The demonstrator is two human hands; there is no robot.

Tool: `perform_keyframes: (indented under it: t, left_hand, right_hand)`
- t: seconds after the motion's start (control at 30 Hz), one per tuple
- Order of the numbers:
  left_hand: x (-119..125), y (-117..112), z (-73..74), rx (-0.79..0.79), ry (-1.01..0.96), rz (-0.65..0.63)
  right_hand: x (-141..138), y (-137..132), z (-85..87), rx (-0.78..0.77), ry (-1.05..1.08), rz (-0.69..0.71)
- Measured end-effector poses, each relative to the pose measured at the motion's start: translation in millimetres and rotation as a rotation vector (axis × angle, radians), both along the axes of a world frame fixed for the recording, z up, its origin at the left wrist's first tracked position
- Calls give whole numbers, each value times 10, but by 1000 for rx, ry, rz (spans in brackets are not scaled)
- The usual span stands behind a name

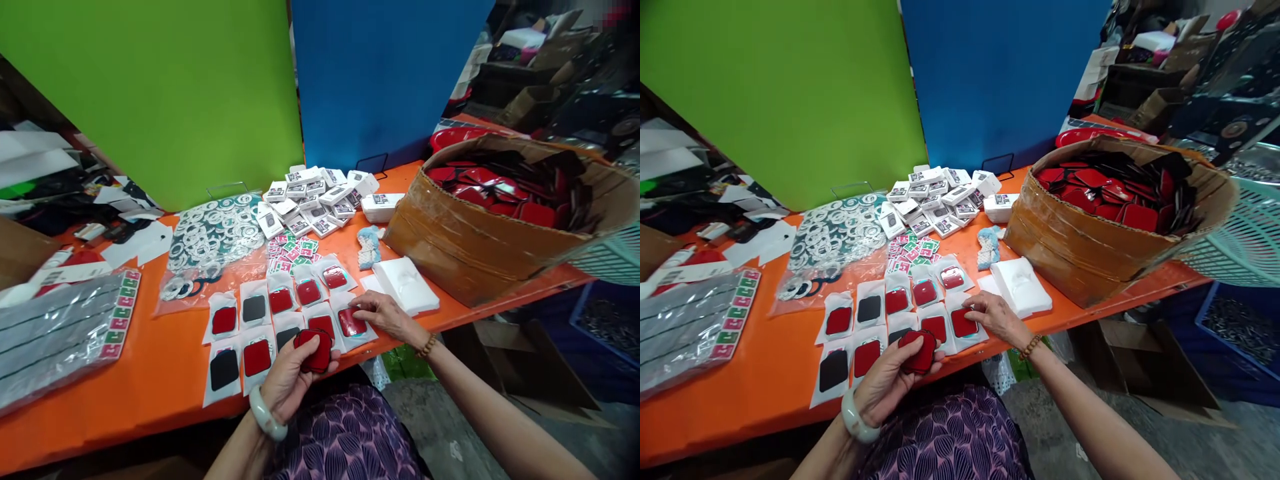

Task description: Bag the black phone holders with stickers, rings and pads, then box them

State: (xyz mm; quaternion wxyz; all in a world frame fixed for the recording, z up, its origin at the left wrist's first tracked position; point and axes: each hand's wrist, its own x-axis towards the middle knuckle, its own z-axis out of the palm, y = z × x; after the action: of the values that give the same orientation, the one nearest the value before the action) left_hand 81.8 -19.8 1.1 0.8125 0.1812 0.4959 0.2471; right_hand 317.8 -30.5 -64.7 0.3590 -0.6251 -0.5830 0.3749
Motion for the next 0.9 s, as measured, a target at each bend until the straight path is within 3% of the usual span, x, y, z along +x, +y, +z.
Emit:
perform_keyframes:
  t: [0.1,0.2,0.33,0.47,0.6,0.77,0.83,0.9]
  left_hand:
    - [121,92,67,30,-6,12]
    - [300,146,137,59,-10,8]
    - [600,163,238,149,-61,-102]
    - [880,172,371,254,-99,-179]
    - [1008,186,518,279,-128,-191]
    - [842,159,522,249,-166,-212]
    - [694,135,445,229,-158,-210]
    - [510,119,334,207,-142,-176]
  right_hand:
    - [-31,-47,77,82,16,-68]
    - [-129,-113,292,28,164,-85]
    - [-284,-193,604,11,427,50]
    - [-201,-203,842,95,496,-29]
    - [297,-148,1242,191,426,-206]
    - [1276,-107,1847,503,-30,-586]
    - [1653,-106,1936,451,-197,-691]
    - [1977,-97,1914,306,-372,-731]
